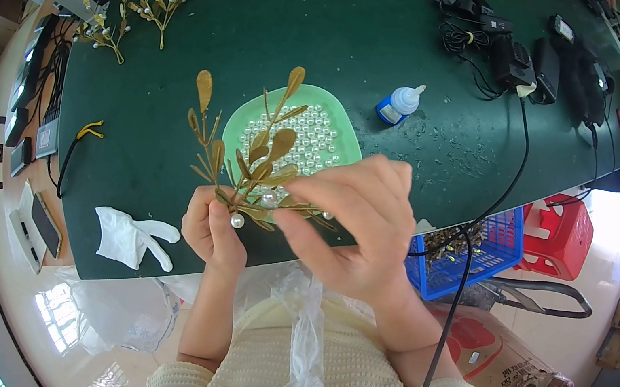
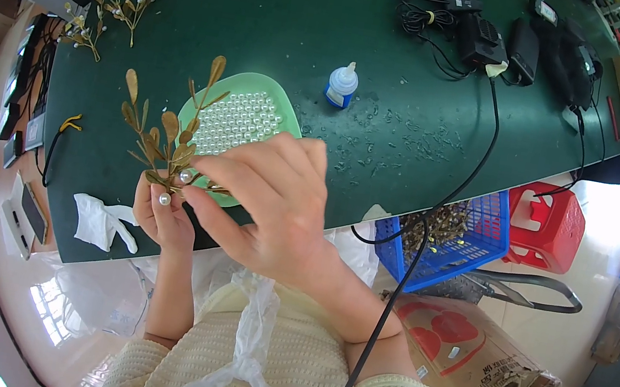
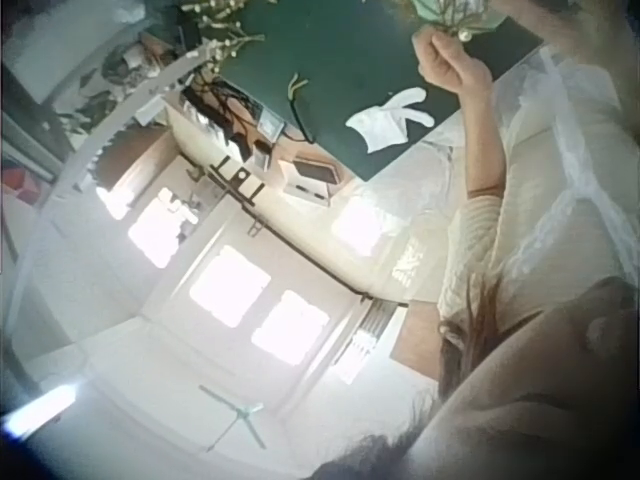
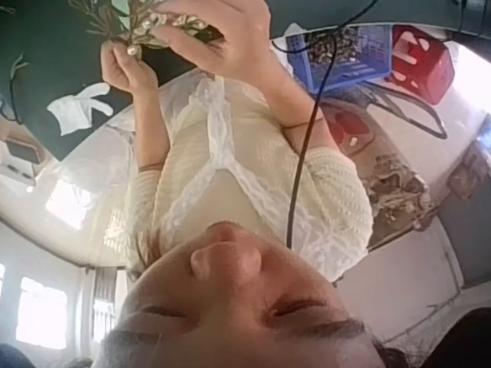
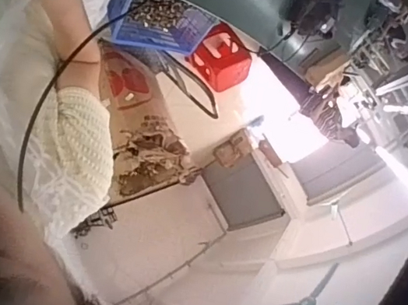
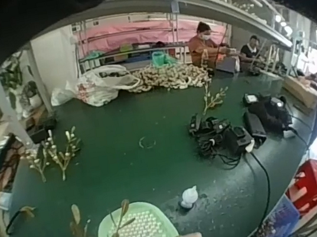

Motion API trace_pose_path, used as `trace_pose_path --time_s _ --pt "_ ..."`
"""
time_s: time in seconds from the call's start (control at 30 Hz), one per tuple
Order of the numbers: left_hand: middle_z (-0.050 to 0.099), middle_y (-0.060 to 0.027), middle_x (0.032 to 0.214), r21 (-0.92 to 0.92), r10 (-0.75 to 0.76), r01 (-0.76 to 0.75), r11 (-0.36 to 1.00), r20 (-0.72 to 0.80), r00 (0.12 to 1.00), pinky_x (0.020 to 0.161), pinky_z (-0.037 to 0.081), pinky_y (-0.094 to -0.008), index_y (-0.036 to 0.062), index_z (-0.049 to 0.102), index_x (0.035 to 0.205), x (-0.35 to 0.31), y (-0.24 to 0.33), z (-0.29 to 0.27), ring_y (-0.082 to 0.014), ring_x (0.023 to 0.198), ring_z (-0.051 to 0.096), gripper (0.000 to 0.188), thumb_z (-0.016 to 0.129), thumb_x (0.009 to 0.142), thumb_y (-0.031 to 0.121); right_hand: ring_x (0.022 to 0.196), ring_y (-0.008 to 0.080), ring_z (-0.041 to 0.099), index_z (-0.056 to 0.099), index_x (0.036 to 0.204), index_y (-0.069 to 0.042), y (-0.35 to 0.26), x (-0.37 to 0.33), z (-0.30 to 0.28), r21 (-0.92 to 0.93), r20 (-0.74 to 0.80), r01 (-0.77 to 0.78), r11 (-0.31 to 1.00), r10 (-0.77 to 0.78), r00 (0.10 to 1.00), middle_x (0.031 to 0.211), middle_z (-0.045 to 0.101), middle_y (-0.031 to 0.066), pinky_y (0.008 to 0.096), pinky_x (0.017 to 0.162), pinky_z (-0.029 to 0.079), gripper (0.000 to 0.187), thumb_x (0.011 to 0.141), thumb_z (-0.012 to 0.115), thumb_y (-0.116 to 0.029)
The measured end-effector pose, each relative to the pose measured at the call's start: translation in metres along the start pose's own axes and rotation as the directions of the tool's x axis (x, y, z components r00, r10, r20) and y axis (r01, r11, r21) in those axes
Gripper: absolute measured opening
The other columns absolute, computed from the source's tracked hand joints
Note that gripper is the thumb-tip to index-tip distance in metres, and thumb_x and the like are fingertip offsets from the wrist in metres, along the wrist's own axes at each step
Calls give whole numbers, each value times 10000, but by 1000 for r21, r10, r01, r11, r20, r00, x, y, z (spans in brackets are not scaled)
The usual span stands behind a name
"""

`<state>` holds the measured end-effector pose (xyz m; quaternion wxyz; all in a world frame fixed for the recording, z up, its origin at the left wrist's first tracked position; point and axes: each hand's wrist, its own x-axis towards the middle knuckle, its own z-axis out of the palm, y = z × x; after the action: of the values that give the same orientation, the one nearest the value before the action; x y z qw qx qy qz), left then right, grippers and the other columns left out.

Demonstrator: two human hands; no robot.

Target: The person applies glue to a gold-colored branch from a bottle and presses white pearls from a bowl onto the glue, repeating the process for several leaves.

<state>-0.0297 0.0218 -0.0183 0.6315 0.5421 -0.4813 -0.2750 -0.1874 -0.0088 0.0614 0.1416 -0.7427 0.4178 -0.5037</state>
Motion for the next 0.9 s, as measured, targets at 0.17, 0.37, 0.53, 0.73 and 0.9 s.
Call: trace_pose_path --time_s 0.17,0.37,0.53,0.73,0.9 --pt "458 -17 593 -191 -106 89 977 -78 991 435 204 -172 21 421 676 5 5 3 -17 475 277 267 394 877 194 523 119 448 607 784 -30 18 -15 -22 53 -159 -23 998 31 987 640 555 20 270 573 330 85 751 590 -106" --pt "370 34 560 -415 -288 238 878 -61 956 423 165 -197 13 448 707 18 14 0 -20 466 233 225 395 875 153 548 71 493 409 1122 28 50 -25 -20 75 -487 -173 982 188 853 640 536 38 162 528 360 318 822 490 -40" --pt "339 49 541 -438 -261 227 870 -16 965 414 145 -199 1 468 709 31 20 -3 -11 451 215 251 390 883 165 644 72 460 403 1145 9 69 -42 -36 186 -412 -396 899 437 800 773 519 57 179 587 354 350 810 490 -40" --pt "292 69 505 -493 -277 258 831 36 960 415 127 -210 7 481 688 41 18 -6 -12 442 199 265 397 881 168 717 70 419 385 1172 -17 90 -43 -27 129 -428 -396 909 411 805 954 453 59 182 661 358 392 795 492 -18" --pt "298 58 511 -542 -331 282 792 7 943 413 134 -212 -2 474 695 42 14 -9 -18 441 200 251 420 865 174 730 69 416 387 1166 -17 99 -45 -24 160 -466 -377 912 407 785 921 444 48 178 660 359 383 797 490 -15"
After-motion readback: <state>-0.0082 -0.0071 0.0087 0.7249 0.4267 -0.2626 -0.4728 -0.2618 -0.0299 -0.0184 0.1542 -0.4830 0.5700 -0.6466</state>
